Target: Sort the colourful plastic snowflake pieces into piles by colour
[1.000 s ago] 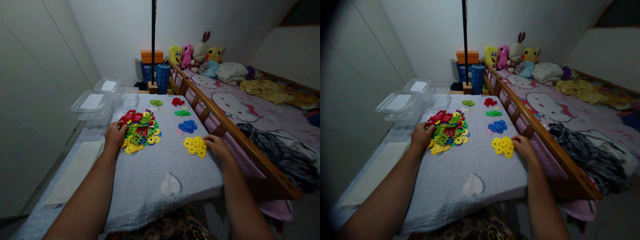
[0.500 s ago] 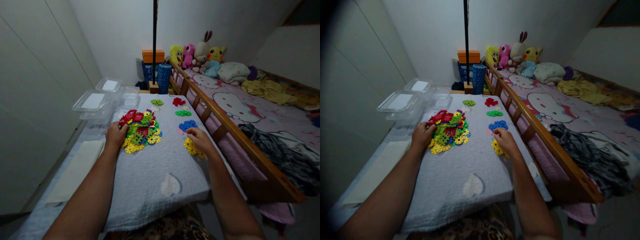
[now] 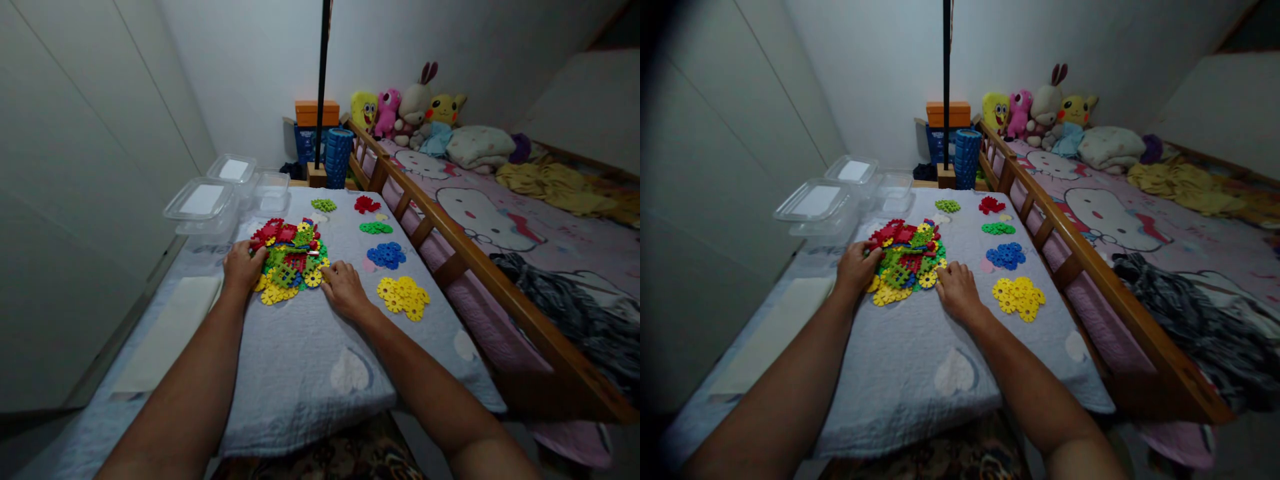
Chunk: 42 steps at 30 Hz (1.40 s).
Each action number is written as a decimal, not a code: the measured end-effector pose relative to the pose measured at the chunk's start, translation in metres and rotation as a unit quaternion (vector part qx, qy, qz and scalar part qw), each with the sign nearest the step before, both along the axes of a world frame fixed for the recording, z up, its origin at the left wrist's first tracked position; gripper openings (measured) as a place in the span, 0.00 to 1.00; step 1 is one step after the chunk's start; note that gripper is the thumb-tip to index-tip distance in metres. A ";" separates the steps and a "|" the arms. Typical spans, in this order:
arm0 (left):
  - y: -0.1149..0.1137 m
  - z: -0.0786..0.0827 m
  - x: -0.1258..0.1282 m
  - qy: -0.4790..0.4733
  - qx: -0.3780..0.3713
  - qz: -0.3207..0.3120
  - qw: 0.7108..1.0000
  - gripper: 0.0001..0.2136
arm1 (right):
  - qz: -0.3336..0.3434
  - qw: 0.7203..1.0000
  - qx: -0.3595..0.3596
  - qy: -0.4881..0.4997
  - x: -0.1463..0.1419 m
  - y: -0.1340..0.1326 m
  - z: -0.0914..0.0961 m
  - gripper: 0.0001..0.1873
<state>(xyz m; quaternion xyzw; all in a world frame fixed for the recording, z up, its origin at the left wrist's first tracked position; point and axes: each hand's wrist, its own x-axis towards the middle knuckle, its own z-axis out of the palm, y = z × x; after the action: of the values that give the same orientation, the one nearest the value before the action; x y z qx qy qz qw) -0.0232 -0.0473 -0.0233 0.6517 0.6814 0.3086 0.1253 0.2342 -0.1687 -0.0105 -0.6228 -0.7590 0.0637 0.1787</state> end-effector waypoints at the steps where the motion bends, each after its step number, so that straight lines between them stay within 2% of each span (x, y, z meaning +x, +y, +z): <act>1: 0.000 0.000 0.000 0.000 -0.001 -0.001 1.000 0.20 | 0.000 1.000 -0.003 -0.001 0.000 0.000 0.000 0.15; 7: -0.003 0.003 0.002 -0.002 0.000 -0.004 1.000 0.20 | 0.000 1.000 -0.024 0.014 0.002 0.000 0.004 0.12; 13: -0.003 0.003 0.002 -0.003 -0.001 -0.001 1.000 0.19 | 0.035 0.998 -0.031 0.030 0.008 -0.006 0.008 0.08; 20: -0.002 0.003 0.001 -0.001 -0.006 -0.001 1.000 0.20 | 0.028 0.998 -0.038 0.033 0.011 -0.010 0.007 0.14; 25: -0.003 0.003 0.001 -0.005 -0.003 -0.002 1.000 0.20 | 0.020 0.997 -0.036 0.060 0.017 -0.010 0.011 0.08; 29: -0.003 0.003 0.001 -0.003 -0.004 -0.003 1.000 0.20 | 0.020 0.987 -0.069 0.142 0.041 -0.011 0.024 0.04; 32: -0.002 0.003 0.002 -0.004 -0.002 0.000 1.000 0.19 | -0.016 0.976 -0.082 0.201 0.070 -0.017 0.038 0.04; 36: -0.001 0.003 0.002 -0.001 -0.003 0.005 1.000 0.19 | -0.067 0.964 -0.114 0.230 0.111 -0.030 0.052 0.05; 42: -0.002 0.003 0.002 0.001 -0.003 0.002 1.000 0.19 | -0.121 0.946 -0.137 0.268 0.151 -0.048 0.048 0.10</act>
<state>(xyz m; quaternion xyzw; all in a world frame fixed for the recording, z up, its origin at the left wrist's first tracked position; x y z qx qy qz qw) -0.0216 -0.0491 -0.0207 0.6505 0.6837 0.3059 0.1258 0.3848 -0.2167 0.0372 -0.6886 -0.5861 0.3092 0.2945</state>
